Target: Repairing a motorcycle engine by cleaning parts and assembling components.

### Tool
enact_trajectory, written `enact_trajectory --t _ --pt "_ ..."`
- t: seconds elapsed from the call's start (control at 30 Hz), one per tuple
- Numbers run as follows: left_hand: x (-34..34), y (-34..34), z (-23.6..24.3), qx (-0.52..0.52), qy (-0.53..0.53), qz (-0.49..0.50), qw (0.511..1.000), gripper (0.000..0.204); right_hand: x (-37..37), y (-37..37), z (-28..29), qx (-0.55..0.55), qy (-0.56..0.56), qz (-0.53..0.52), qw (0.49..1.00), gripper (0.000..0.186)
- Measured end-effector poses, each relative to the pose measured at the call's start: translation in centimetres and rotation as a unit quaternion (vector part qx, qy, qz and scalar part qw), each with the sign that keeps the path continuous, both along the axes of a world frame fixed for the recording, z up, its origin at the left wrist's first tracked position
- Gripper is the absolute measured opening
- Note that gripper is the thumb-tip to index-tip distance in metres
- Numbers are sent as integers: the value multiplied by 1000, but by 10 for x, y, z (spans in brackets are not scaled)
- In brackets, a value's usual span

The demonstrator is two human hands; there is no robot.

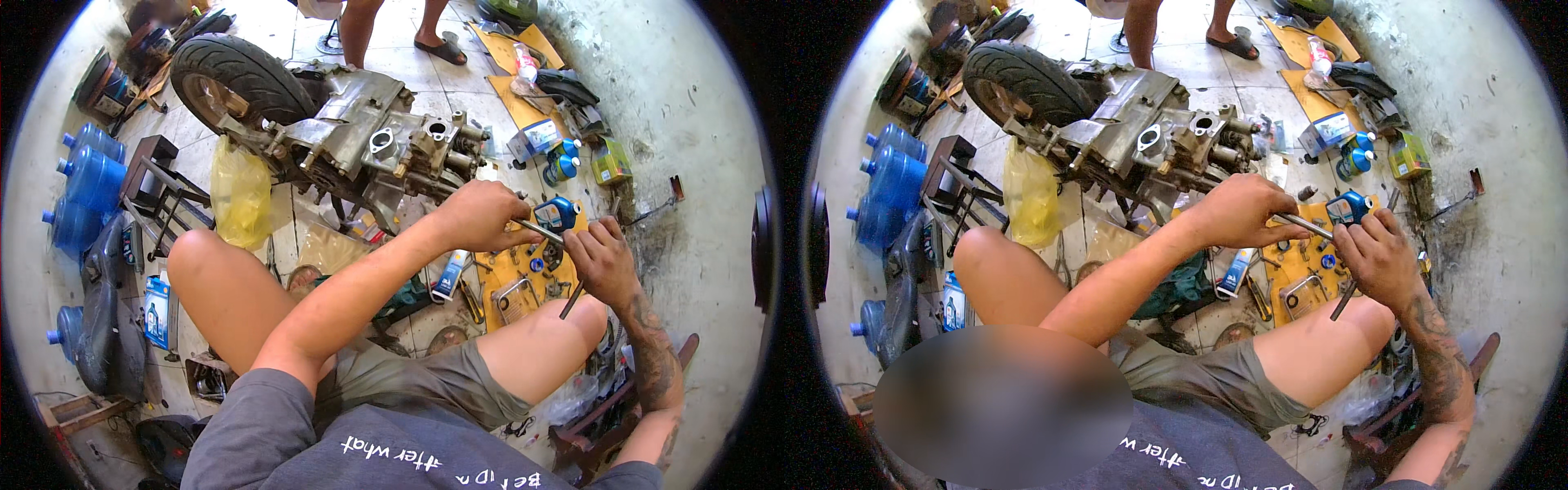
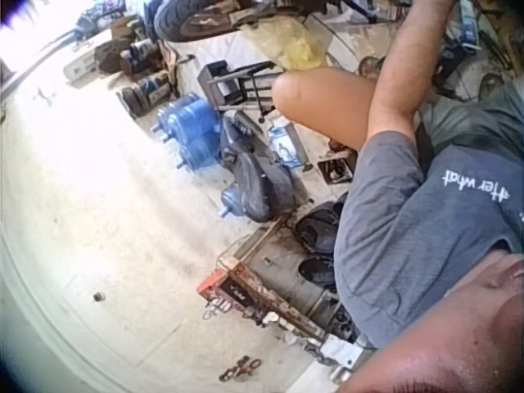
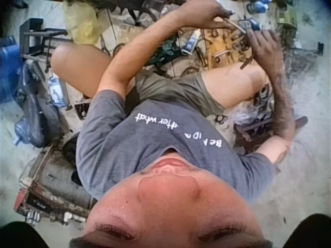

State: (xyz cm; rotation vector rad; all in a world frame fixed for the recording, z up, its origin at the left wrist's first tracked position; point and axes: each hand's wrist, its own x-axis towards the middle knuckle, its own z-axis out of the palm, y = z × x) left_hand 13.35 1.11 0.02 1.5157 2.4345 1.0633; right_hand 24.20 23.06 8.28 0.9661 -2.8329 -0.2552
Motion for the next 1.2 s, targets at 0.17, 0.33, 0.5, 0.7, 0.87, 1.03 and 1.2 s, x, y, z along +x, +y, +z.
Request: enact_trajectory --t 0.17,0.33,0.5,0.7,0.87,1.03,1.2 --pt "25 16 0 234 56 9 971 61 3 2 8 -62 -177 -101 977 24" --pt "65 57 12 307 228 -49 923 66 1 1 -32 173 83 36 981 27" --pt "76 96 21 313 284 8 906 53 22 7 -15 128 64 2 990 29" --pt "65 94 33 300 251 -5 920 38 20 7 -16 -12 54 -28 998 32" --pt "56 89 44 171 47 -89 980 33 13 7 -15 -116 35 -68 990 35" --pt "82 41 -32 320 188 -89 924 42 8 16 5 -183 -61 -100 976 34" --pt "96 -111 -244 -184 86 -244 948 65 31 32 27 -171 -182 -270 930 34"
